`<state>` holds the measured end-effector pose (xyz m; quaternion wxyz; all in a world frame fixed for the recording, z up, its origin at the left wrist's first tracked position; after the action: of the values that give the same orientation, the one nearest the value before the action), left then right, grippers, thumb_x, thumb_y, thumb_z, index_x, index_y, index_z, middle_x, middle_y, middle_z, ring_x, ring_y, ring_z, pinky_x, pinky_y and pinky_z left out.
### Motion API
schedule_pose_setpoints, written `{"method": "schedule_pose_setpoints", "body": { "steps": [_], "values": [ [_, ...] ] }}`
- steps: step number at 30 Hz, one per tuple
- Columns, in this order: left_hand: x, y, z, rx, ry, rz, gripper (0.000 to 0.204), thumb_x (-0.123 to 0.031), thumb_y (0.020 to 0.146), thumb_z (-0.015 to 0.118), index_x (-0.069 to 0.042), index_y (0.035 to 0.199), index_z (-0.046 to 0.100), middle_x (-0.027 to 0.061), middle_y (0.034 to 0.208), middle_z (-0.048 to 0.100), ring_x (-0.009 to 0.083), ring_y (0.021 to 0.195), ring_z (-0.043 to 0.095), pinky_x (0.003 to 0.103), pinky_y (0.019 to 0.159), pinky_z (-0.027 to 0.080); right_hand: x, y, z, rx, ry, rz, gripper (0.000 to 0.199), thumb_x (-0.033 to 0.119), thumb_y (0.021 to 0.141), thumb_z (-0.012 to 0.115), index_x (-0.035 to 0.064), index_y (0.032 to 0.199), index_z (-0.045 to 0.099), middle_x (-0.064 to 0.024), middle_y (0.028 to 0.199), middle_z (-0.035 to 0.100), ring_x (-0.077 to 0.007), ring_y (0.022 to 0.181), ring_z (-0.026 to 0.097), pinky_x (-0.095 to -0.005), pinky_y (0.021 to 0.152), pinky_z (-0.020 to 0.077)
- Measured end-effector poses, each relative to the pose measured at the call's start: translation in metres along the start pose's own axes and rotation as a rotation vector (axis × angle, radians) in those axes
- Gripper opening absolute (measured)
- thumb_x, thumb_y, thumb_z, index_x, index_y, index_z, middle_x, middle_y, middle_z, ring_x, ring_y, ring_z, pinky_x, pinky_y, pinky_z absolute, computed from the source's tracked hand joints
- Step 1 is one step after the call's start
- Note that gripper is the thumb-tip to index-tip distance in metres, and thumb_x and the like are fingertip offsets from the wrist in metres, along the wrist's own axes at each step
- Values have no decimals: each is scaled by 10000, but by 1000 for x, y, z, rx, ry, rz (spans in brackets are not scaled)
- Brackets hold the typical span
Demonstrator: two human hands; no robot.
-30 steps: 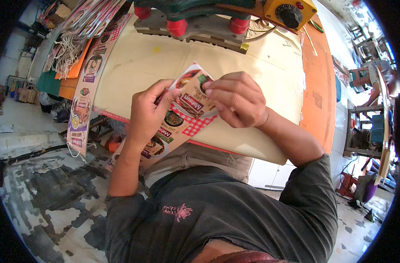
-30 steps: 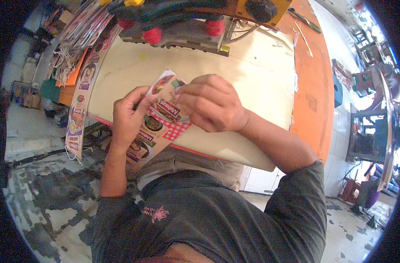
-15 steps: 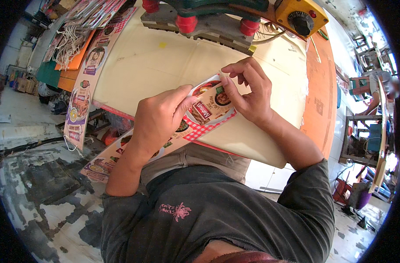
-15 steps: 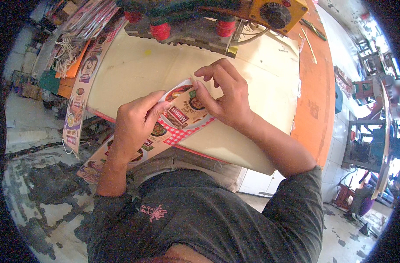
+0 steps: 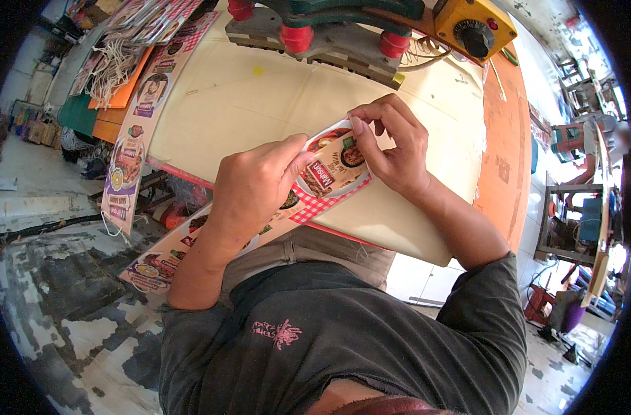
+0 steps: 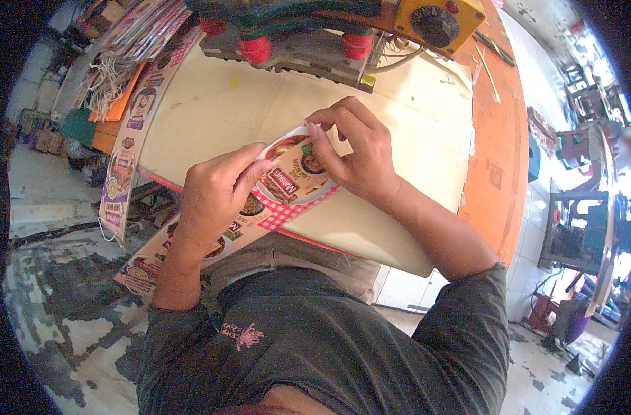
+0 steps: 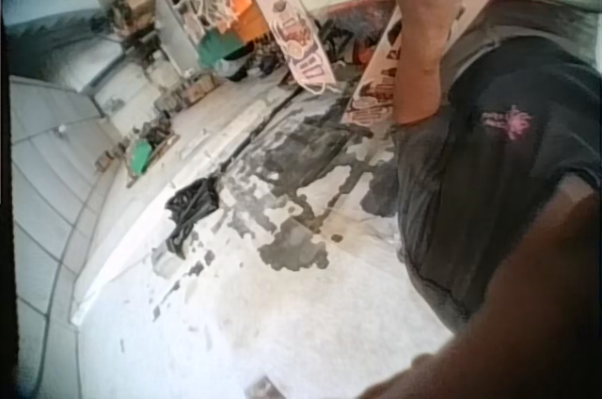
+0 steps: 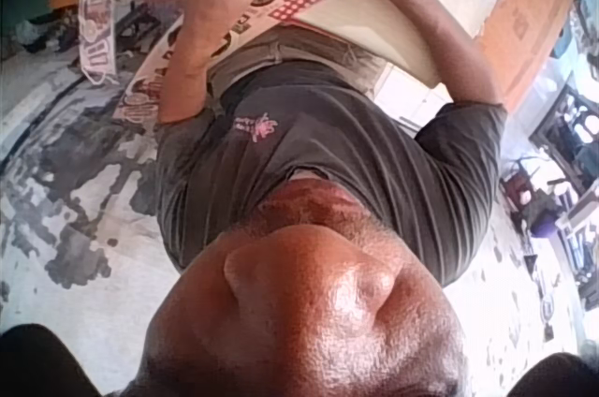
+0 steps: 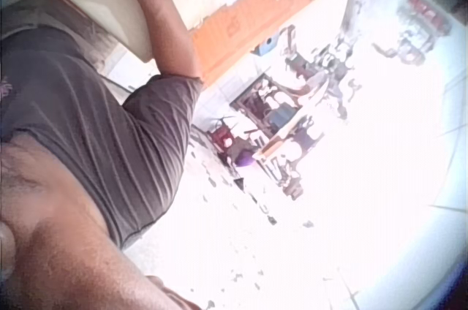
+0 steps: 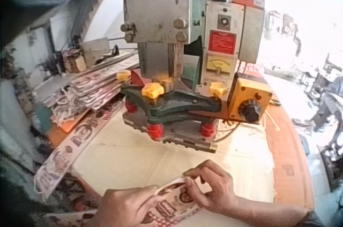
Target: The person picks up and aligns sheets of sauce packet labels, stacking them together and then using a thin white string to tie a group of labels together.
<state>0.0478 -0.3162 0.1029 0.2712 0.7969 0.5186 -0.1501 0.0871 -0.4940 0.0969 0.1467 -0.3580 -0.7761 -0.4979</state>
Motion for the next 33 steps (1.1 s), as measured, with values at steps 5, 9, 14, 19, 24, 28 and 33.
{"method": "schedule_pose_setpoints", "body": {
  "steps": [5, 9, 14, 19, 24, 28, 33],
  "values": [
    [-4, -1, -2, -71, 52, 77, 193, -219, 972, 712, -60, 1079, 686, 117, 790, 701, 297, 690, 703, 421, 586, 533, -1, 0, 1, 12, -13, -5, 100, 24, 886, 754, 15, 982, 726, -95, 858, 676, -180, 652, 597, -317, 556, 489],
    [-7, 0, -3, -74, 66, 89, 192, -223, 971, 711, -63, 1070, 679, 111, 775, 693, 297, 682, 700, 419, 581, 532, -3, -1, 1, 9, -24, 9, 105, 19, 866, 762, 20, 957, 710, -89, 855, 668, -178, 643, 589, -317, 553, 486],
    [-12, -3, -2, -52, 116, 82, 200, -235, 969, 713, -69, 1073, 671, 100, 747, 675, 294, 669, 692, 416, 574, 530, -5, 1, -3, -13, -59, 27, 128, -7, 816, 757, 27, 895, 662, -81, 836, 646, -179, 639, 589, -312, 561, 492],
    [-13, -10, -19, -134, 146, 69, 198, -223, 970, 720, -63, 1082, 682, 111, 761, 689, 302, 689, 707, 417, 577, 534, -30, -1, -11, -68, -57, 247, 123, -9, 817, 738, 26, 886, 642, -65, 829, 638, -137, 657, 594, -285, 598, 506],
    [22, -16, -55, -255, -23, -85, 226, -176, 967, 748, -2, 1110, 722, 170, 836, 728, 288, 703, 725, 372, 610, 539, -59, -13, -6, -83, 220, 440, 68, 44, 935, 676, 22, 960, 618, -62, 940, 670, -102, 700, 597, -270, 626, 514],
    [36, -18, -63, -282, -89, -100, 261, -162, 975, 759, 40, 1137, 726, 140, 810, 721, 119, 698, 643, 293, 660, 523, -38, -8, 15, 30, 743, 384, 107, 148, 1065, 581, 41, 1060, 578, -95, 1035, 674, -110, 736, 616, -270, 644, 526],
    [45, -20, -53, -216, -148, -138, 251, -163, 967, 759, 32, 1122, 734, 185, 866, 744, 243, 713, 722, 341, 660, 543, -32, -20, 40, 266, 1145, 539, 143, 203, 1094, 553, 68, 1051, 565, -80, 942, 672, -109, 708, 612, -247, 579, 463]
  ]
}}
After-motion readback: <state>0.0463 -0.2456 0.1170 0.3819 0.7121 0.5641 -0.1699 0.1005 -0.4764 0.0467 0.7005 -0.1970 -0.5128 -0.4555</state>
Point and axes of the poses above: each hand's wrist, its own y-axis towards the middle knuckle, its own z-axis out of the palm, x = y × z, the point moved 10 cm from there along y, towards the middle knuckle
